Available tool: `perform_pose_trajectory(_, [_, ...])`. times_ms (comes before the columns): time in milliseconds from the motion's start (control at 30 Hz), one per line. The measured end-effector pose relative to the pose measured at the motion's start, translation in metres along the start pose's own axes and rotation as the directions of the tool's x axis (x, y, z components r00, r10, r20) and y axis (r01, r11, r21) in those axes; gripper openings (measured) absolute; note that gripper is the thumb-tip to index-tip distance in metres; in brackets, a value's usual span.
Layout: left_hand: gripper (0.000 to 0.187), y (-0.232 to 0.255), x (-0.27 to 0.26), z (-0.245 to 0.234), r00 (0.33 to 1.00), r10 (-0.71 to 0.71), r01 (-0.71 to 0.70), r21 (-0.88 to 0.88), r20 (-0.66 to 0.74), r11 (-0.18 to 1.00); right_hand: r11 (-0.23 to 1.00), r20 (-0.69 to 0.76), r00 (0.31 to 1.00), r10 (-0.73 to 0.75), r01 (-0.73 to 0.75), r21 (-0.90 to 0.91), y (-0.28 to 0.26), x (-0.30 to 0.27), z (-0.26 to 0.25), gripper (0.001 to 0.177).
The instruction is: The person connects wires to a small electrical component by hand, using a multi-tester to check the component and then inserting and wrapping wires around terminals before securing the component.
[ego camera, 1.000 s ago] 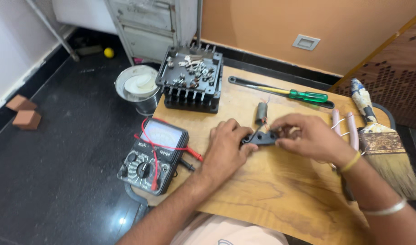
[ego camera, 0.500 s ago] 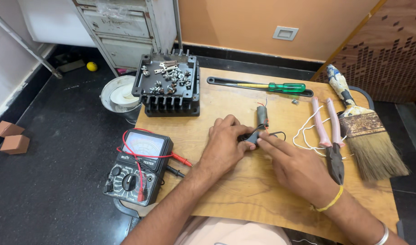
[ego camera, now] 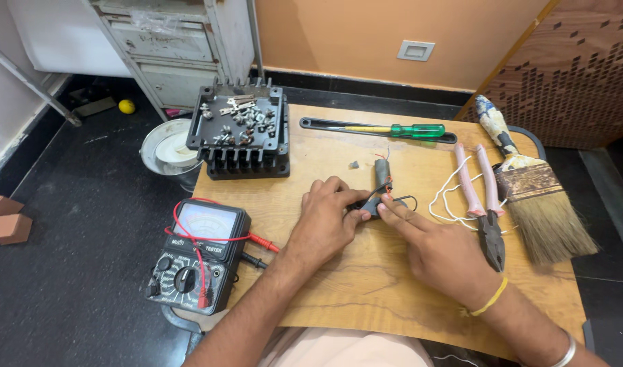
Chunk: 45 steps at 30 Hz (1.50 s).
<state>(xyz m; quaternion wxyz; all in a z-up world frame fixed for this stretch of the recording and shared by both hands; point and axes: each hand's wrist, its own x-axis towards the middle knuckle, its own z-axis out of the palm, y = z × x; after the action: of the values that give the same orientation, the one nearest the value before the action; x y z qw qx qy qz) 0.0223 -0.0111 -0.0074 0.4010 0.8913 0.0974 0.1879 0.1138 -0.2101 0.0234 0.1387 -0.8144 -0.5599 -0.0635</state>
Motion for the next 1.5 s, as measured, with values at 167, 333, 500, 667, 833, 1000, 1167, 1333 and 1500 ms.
perform_pose_trajectory(167, [0.03,0.001,0.0,-0.004,0.999,0.002,-0.002,-0.001,0.048,1.0,0.909,-0.387,0.825,0.413,-0.351,0.222,0.023,-0.041,-0.024,0.017])
perform_pose_trajectory(333, [0.033,0.0,0.0,-0.004,0.996,0.036,-0.035,-0.023,0.078,0.999,0.794,-0.211,0.825,0.524,-0.563,-0.231,0.074,-0.061,-0.029,0.056])
perform_pose_trajectory(500, [0.034,0.005,-0.001,-0.005,0.998,0.041,-0.042,0.015,0.047,0.999,0.638,0.106,0.638,0.763,-0.769,0.036,0.113,-0.067,-0.014,0.075])
perform_pose_trajectory(667, [0.034,0.007,0.002,-0.009,0.996,0.017,-0.02,0.033,0.083,0.999,-0.122,0.385,0.674,0.63,-0.404,0.907,0.127,-0.083,-0.027,0.048])
perform_pose_trajectory(833, [0.033,0.008,-0.001,-0.008,0.996,0.016,-0.02,0.037,0.086,0.999,-0.228,0.199,0.775,0.6,-0.073,0.971,0.089,-0.074,-0.023,0.038])
perform_pose_trajectory(1000, [0.033,0.007,-0.001,-0.009,0.996,0.028,-0.033,0.055,0.081,0.998,-0.312,0.012,0.812,0.583,0.21,0.927,0.066,-0.04,-0.02,0.02])
perform_pose_trajectory(1167, [0.033,0.005,0.0,-0.008,0.996,0.028,-0.033,0.051,0.084,0.998,-0.008,-0.265,0.8,0.538,0.32,0.947,0.033,0.015,-0.015,0.024])
perform_pose_trajectory(1333, [0.033,0.006,-0.002,-0.007,0.996,0.062,-0.065,0.04,0.058,0.997,0.066,-0.38,0.793,0.475,0.399,0.915,-0.005,0.047,-0.004,0.041])
perform_pose_trajectory(1500, [0.034,0.004,-0.001,-0.008,0.996,0.07,-0.072,0.036,0.047,0.997,0.051,-0.434,0.827,0.358,0.446,0.894,-0.005,0.057,0.013,0.042])
